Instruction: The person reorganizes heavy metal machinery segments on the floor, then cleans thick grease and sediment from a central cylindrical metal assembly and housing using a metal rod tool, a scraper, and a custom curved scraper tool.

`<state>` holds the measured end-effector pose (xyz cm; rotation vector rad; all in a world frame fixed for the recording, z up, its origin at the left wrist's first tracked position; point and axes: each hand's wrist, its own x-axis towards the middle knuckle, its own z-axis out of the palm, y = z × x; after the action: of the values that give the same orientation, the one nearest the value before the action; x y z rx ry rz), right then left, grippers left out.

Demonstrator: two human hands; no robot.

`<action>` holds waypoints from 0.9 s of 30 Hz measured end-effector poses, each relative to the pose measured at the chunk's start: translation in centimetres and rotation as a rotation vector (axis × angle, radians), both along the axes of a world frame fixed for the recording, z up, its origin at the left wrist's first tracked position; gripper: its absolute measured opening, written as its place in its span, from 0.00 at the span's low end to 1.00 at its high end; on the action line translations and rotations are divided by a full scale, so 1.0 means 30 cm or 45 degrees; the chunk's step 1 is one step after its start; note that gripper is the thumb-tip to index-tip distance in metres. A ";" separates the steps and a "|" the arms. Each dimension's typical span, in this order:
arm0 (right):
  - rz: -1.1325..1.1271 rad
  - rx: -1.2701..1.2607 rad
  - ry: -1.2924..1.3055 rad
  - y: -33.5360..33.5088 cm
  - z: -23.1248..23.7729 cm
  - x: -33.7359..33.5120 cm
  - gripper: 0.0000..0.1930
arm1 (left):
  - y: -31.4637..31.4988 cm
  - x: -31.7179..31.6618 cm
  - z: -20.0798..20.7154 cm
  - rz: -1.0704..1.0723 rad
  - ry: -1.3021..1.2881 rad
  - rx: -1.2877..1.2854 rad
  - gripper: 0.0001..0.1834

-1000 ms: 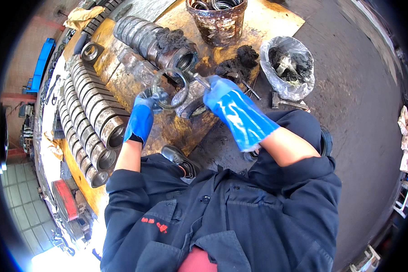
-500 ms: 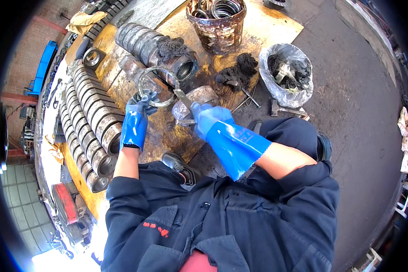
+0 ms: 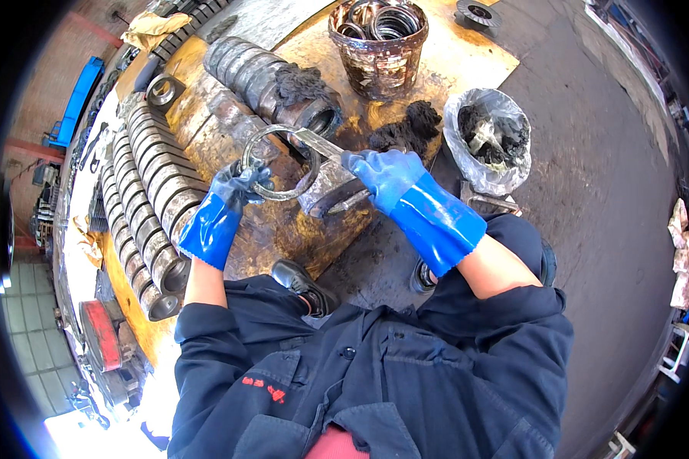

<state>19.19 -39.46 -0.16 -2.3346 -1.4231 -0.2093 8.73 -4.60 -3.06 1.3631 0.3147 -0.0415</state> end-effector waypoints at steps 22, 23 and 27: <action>-1.417 1.333 1.816 -0.772 -0.288 0.379 0.17 | -0.142 0.114 -0.175 0.039 0.201 0.511 0.15; -1.491 1.600 2.004 -0.772 -0.393 0.373 0.17 | -0.081 0.105 -0.208 -0.018 0.140 0.560 0.16; -1.670 2.223 2.415 -0.810 -0.667 0.299 0.13 | -0.098 0.110 -0.176 -0.010 0.282 0.555 0.17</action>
<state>28.15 -63.76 -20.17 -0.5587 1.0345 0.2975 12.04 -7.55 -8.34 1.7968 0.5262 -0.1377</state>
